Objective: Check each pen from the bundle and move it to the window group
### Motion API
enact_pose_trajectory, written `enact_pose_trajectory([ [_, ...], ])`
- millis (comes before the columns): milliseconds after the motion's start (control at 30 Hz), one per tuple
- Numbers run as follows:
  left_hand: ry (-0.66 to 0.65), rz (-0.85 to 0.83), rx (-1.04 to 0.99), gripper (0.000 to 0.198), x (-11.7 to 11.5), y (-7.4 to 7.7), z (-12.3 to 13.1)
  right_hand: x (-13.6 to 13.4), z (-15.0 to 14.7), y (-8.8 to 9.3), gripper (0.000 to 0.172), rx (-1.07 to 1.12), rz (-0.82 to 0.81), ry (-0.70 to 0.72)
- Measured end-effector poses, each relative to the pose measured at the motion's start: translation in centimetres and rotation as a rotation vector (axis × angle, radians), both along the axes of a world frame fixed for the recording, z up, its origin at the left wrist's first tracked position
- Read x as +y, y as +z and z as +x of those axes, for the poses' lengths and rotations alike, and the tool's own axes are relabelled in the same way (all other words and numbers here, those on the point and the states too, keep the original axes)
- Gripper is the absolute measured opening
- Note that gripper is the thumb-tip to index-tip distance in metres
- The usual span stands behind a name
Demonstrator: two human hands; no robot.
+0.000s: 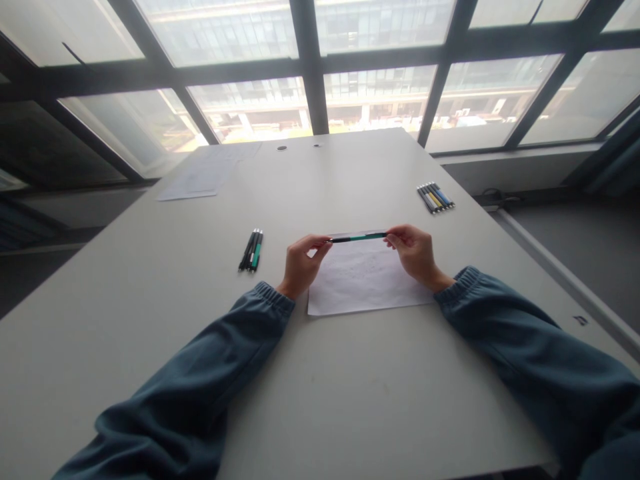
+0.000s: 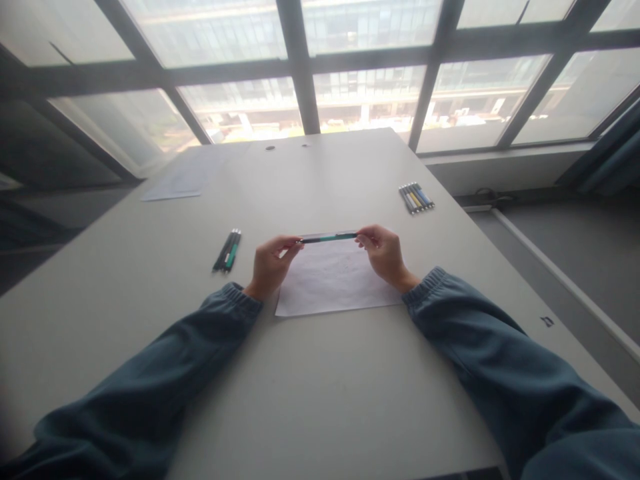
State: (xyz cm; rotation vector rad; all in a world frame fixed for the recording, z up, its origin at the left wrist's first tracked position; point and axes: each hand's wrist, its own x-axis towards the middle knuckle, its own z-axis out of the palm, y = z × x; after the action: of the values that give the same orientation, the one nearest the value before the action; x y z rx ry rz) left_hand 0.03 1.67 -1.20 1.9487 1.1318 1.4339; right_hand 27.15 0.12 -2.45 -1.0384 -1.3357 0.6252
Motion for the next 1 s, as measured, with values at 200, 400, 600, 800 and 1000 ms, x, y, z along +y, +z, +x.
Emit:
enact_pose_trajectory([
  [200, 0.003, 0.007, 0.021, 0.023, 0.02, 0.0, -0.05, -0.06, 0.02, 0.08, 0.018, -0.015, 0.001, -0.004],
  [400, 0.005, 0.011, 0.034, 0.022, 0.07, 0.0, -0.12, 0.07, 0.01, -0.1, 0.017, -0.02, 0.007, -0.005],
  [600, 0.001, 0.013, 0.038, 0.024, -0.01, 0.1, -0.1, 0.11, 0.02, -0.11, 0.021, -0.026, 0.011, -0.012],
  [800, 0.001, 0.017, 0.045, 0.024, -0.08, 0.24, -0.09, 0.1, 0.06, -0.05, 0.019, -0.033, 0.021, -0.017],
  [1000, -0.012, 0.026, 0.06, 0.022, -0.1, 0.41, -0.1, 0.0, 0.01, 0.11, 0.02, -0.047, 0.024, -0.03],
])
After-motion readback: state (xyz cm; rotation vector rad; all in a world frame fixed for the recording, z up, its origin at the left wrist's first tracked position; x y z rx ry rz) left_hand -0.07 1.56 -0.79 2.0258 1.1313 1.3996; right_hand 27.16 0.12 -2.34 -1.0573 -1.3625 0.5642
